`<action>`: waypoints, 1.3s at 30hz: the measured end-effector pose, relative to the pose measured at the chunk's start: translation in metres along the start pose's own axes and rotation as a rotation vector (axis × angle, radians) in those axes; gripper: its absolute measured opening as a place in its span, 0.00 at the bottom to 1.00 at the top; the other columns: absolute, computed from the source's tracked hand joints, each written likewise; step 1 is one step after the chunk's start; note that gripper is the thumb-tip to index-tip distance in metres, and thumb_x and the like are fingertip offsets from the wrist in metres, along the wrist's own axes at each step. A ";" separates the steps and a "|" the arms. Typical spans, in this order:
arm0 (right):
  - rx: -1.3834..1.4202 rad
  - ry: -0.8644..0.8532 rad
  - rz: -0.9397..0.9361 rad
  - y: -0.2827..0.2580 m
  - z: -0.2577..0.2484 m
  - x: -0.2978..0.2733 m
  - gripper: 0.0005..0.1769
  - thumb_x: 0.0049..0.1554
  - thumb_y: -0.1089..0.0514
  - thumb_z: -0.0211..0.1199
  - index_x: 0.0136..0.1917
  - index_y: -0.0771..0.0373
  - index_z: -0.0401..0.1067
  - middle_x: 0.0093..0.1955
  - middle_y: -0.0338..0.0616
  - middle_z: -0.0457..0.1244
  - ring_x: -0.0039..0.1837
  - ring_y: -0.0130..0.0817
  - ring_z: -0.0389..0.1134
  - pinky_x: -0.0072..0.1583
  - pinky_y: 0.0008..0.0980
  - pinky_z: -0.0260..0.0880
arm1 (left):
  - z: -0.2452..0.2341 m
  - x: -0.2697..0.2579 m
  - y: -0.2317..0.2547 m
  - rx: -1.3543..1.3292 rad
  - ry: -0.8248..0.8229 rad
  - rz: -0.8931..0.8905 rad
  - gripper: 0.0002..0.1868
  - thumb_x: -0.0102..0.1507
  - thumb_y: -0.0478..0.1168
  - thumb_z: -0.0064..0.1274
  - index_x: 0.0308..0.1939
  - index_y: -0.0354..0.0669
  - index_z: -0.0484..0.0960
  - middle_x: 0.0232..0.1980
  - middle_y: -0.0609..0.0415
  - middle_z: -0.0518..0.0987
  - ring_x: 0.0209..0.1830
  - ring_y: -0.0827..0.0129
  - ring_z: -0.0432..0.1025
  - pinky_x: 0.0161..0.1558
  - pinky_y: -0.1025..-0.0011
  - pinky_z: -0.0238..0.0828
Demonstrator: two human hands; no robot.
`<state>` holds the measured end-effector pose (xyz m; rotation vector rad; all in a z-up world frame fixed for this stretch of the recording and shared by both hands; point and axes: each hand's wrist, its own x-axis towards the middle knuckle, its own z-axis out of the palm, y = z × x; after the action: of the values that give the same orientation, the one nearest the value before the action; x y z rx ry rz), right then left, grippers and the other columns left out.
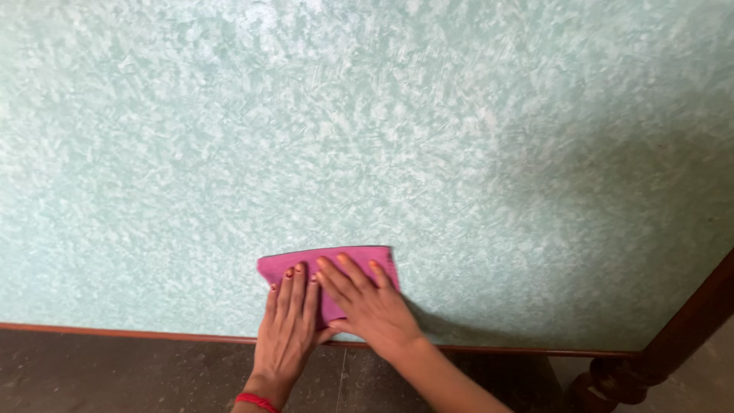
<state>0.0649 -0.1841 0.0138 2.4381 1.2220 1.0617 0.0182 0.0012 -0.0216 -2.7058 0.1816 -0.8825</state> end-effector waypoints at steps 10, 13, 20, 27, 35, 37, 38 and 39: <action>0.033 -0.028 -0.081 0.056 0.005 -0.086 0.53 0.53 0.37 0.58 0.84 0.58 0.46 0.87 0.38 0.40 0.84 0.37 0.39 0.77 0.48 0.38 | 0.048 0.010 0.108 -0.220 0.021 0.058 0.50 0.63 0.67 0.44 0.68 0.20 0.59 0.74 0.25 0.58 0.76 0.38 0.53 0.71 0.44 0.47; -0.123 -0.083 -0.036 0.100 0.014 -0.159 0.47 0.54 0.44 0.59 0.81 0.59 0.49 0.85 0.39 0.42 0.83 0.40 0.43 0.76 0.52 0.41 | 0.064 0.028 0.191 -0.308 0.199 0.149 0.39 0.65 0.55 0.46 0.70 0.26 0.63 0.74 0.32 0.63 0.75 0.45 0.57 0.71 0.48 0.50; -0.289 -0.235 0.252 0.203 -0.026 -0.301 0.48 0.50 0.46 0.59 0.80 0.60 0.51 0.85 0.45 0.42 0.81 0.45 0.41 0.74 0.68 0.42 | 0.022 0.092 0.358 -0.475 0.361 0.388 0.31 0.68 0.42 0.44 0.75 0.35 0.64 0.80 0.48 0.60 0.82 0.62 0.53 0.80 0.62 0.47; -0.387 -0.615 0.476 0.222 -0.031 -0.330 0.50 0.54 0.37 0.57 0.81 0.59 0.45 0.86 0.48 0.35 0.83 0.49 0.33 0.74 0.74 0.36 | -0.047 0.107 0.374 -0.461 0.352 0.507 0.39 0.61 0.46 0.41 0.77 0.35 0.60 0.83 0.52 0.54 0.83 0.65 0.48 0.78 0.65 0.44; -0.090 0.160 0.233 0.144 0.074 -0.251 0.52 0.50 0.25 0.52 0.71 0.68 0.57 0.77 0.60 0.45 0.78 0.63 0.41 0.65 0.87 0.41 | 0.011 0.067 0.233 -0.435 0.273 0.531 0.34 0.68 0.40 0.41 0.78 0.33 0.58 0.81 0.46 0.59 0.82 0.63 0.53 0.78 0.63 0.48; -0.088 0.071 0.192 0.109 0.077 -0.209 0.52 0.53 0.27 0.53 0.75 0.67 0.52 0.80 0.56 0.41 0.80 0.61 0.39 0.66 0.88 0.39 | 0.028 0.049 0.184 -0.454 0.193 0.507 0.34 0.68 0.39 0.41 0.78 0.33 0.57 0.81 0.44 0.59 0.81 0.62 0.53 0.77 0.61 0.47; -0.087 0.026 0.170 0.090 0.073 -0.186 0.53 0.54 0.28 0.53 0.77 0.67 0.49 0.82 0.55 0.40 0.81 0.59 0.38 0.67 0.88 0.39 | 0.034 0.039 0.159 -0.369 0.193 0.490 0.34 0.67 0.39 0.41 0.78 0.32 0.56 0.81 0.43 0.58 0.81 0.61 0.52 0.77 0.60 0.45; -0.041 -0.003 0.153 0.071 0.067 -0.160 0.54 0.53 0.27 0.52 0.79 0.63 0.46 0.83 0.51 0.37 0.82 0.57 0.35 0.67 0.87 0.37 | 0.039 0.029 0.134 -0.283 0.193 0.474 0.35 0.67 0.38 0.41 0.77 0.31 0.55 0.80 0.42 0.58 0.81 0.60 0.51 0.78 0.60 0.44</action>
<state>0.0910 -0.3434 -0.0816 2.5343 1.0159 1.1100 0.0606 -0.1231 -0.0765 -2.6289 1.0101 -1.0216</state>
